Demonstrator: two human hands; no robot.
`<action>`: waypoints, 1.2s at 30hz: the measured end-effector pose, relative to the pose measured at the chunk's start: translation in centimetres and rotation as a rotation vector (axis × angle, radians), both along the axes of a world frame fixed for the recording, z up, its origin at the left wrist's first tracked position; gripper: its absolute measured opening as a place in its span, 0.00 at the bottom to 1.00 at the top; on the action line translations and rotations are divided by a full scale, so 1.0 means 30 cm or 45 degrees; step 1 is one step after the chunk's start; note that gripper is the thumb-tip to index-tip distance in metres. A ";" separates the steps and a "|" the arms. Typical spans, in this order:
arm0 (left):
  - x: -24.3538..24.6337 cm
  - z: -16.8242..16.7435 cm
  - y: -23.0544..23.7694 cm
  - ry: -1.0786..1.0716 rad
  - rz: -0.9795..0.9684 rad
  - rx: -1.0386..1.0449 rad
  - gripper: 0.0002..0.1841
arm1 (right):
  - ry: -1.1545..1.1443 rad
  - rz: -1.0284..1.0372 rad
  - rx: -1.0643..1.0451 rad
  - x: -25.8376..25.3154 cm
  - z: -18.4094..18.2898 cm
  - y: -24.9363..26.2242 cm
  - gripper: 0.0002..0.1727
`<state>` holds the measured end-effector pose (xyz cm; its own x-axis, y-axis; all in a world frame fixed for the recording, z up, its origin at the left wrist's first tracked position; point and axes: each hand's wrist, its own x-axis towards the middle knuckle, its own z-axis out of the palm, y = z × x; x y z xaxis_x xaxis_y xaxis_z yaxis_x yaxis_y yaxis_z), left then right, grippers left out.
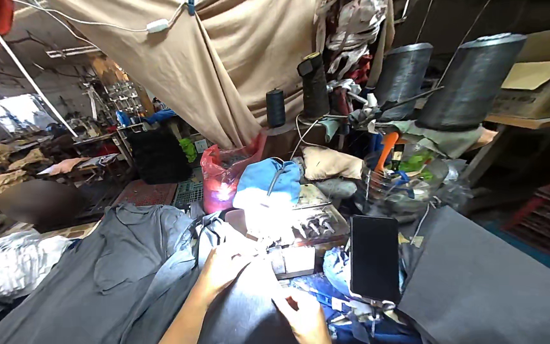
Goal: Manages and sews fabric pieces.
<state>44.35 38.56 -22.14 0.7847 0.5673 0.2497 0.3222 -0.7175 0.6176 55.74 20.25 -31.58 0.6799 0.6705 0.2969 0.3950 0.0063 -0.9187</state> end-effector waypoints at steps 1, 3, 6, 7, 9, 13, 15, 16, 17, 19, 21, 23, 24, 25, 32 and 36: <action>0.008 0.002 -0.008 -0.015 0.033 0.001 0.15 | -0.050 -0.049 0.019 0.000 0.004 0.001 0.09; 0.031 0.003 -0.019 0.036 0.117 -0.053 0.16 | -0.046 -0.094 0.030 0.016 -0.009 0.014 0.09; 0.061 -0.006 -0.028 0.134 0.235 -0.144 0.20 | 0.171 0.000 -0.028 0.059 -0.025 0.033 0.14; 0.065 -0.008 -0.033 0.137 0.266 -0.155 0.21 | 0.249 0.084 -0.026 0.070 -0.026 0.034 0.14; 0.057 -0.021 -0.042 0.091 0.247 -0.145 0.20 | 0.313 0.244 -0.053 0.079 -0.019 0.017 0.08; 0.020 -0.028 -0.068 0.086 0.067 -0.024 0.18 | 0.361 0.402 -0.155 0.062 -0.026 -0.038 0.08; 0.009 -0.052 -0.078 0.012 0.038 0.035 0.16 | 0.393 0.433 -0.135 0.045 -0.041 -0.060 0.07; 0.009 -0.062 -0.082 -0.018 0.049 0.053 0.16 | 0.397 0.434 -0.122 0.037 -0.047 -0.065 0.06; 0.012 -0.070 -0.085 -0.039 0.066 0.065 0.15 | 0.412 0.434 -0.111 0.033 -0.050 -0.068 0.06; 0.026 -0.087 -0.087 -0.099 0.100 0.112 0.14 | 0.445 0.438 -0.107 0.032 -0.053 -0.066 0.05; 0.041 -0.096 -0.085 -0.146 0.125 0.143 0.12 | 0.453 0.447 -0.103 0.032 -0.055 -0.061 0.04; 0.052 -0.094 -0.079 -0.144 0.159 0.123 0.12 | 0.449 0.447 -0.111 0.031 -0.049 -0.055 0.05; 0.056 -0.088 -0.076 -0.126 0.185 0.095 0.12 | 0.450 0.441 -0.113 0.031 -0.046 -0.050 0.05; 0.062 -0.080 -0.073 -0.103 0.211 0.068 0.13 | 0.451 0.434 -0.116 0.032 -0.042 -0.046 0.05; 0.098 -0.063 -0.039 -0.040 0.292 -0.029 0.15 | 0.504 0.379 -0.127 0.036 0.002 -0.008 0.06; 0.101 -0.071 -0.028 -0.048 0.299 -0.051 0.18 | 0.423 0.342 -0.082 0.025 -0.001 -0.011 0.05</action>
<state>47.38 37.71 -24.27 0.6207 0.7431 0.2501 0.4534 -0.6004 0.6588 56.49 19.91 -31.62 0.5302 0.8467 0.0432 0.0702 0.0070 -0.9975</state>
